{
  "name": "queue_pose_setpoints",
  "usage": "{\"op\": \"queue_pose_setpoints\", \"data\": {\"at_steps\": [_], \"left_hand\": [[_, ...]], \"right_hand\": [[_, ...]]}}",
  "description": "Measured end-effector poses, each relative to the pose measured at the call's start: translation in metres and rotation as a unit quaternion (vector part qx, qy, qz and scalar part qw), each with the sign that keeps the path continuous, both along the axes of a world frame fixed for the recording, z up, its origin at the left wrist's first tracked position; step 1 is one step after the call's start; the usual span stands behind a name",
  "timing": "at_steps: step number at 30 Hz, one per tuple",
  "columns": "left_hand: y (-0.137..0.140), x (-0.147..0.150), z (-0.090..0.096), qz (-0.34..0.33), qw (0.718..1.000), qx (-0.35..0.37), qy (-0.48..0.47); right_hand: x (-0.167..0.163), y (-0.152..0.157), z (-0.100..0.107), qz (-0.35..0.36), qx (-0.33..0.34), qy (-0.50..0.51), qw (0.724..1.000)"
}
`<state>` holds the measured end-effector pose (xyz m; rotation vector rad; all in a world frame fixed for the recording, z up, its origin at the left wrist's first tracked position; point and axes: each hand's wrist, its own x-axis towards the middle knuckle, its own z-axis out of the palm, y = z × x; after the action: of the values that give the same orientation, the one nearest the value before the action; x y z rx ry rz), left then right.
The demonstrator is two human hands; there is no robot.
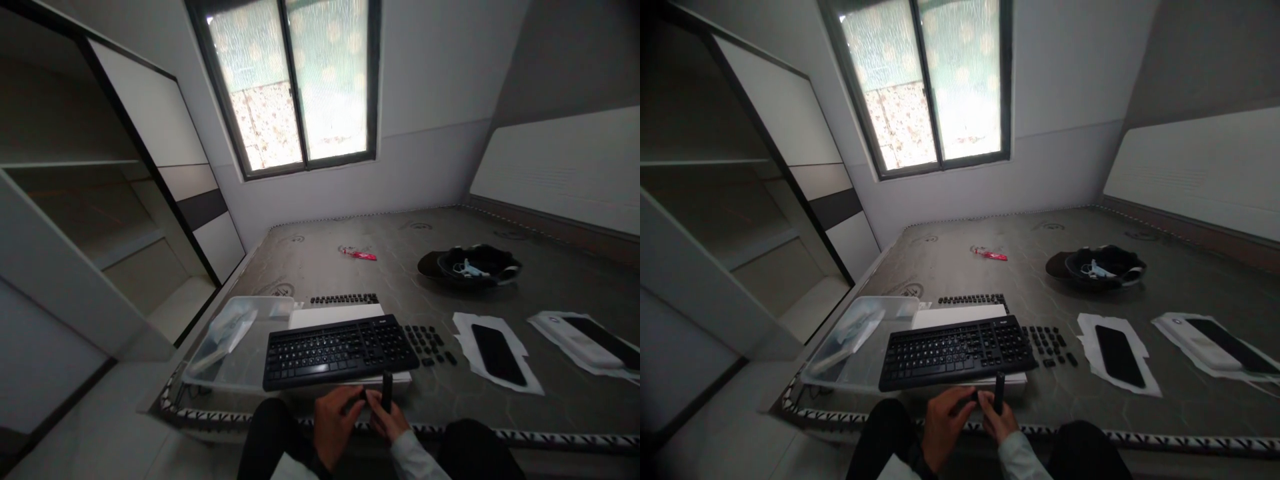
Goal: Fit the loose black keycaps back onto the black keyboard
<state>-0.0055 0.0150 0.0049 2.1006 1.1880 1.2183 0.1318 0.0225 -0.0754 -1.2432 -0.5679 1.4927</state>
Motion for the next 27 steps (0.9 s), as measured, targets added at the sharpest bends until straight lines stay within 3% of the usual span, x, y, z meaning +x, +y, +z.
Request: {"op": "queue_pose_setpoints", "data": {"at_steps": [9,14,19,27], "left_hand": [[-0.001,0.001,0.002,0.003,1.000,-0.015,-0.007],[-0.003,0.003,0.008,0.008,1.000,-0.005,-0.006],[-0.007,0.005,0.008,-0.001,1.000,-0.015,-0.015],[-0.016,0.011,0.004,-0.002,0.999,-0.037,-0.019]], "right_hand": [[0.001,0.004,-0.008,-0.005,0.004,-0.004,1.000],[0.006,0.002,-0.004,0.014,0.022,-0.014,1.000],[0.003,-0.005,0.005,-0.015,0.030,-0.020,0.999],[0.003,-0.015,0.011,-0.047,-0.012,0.001,0.999]]}}
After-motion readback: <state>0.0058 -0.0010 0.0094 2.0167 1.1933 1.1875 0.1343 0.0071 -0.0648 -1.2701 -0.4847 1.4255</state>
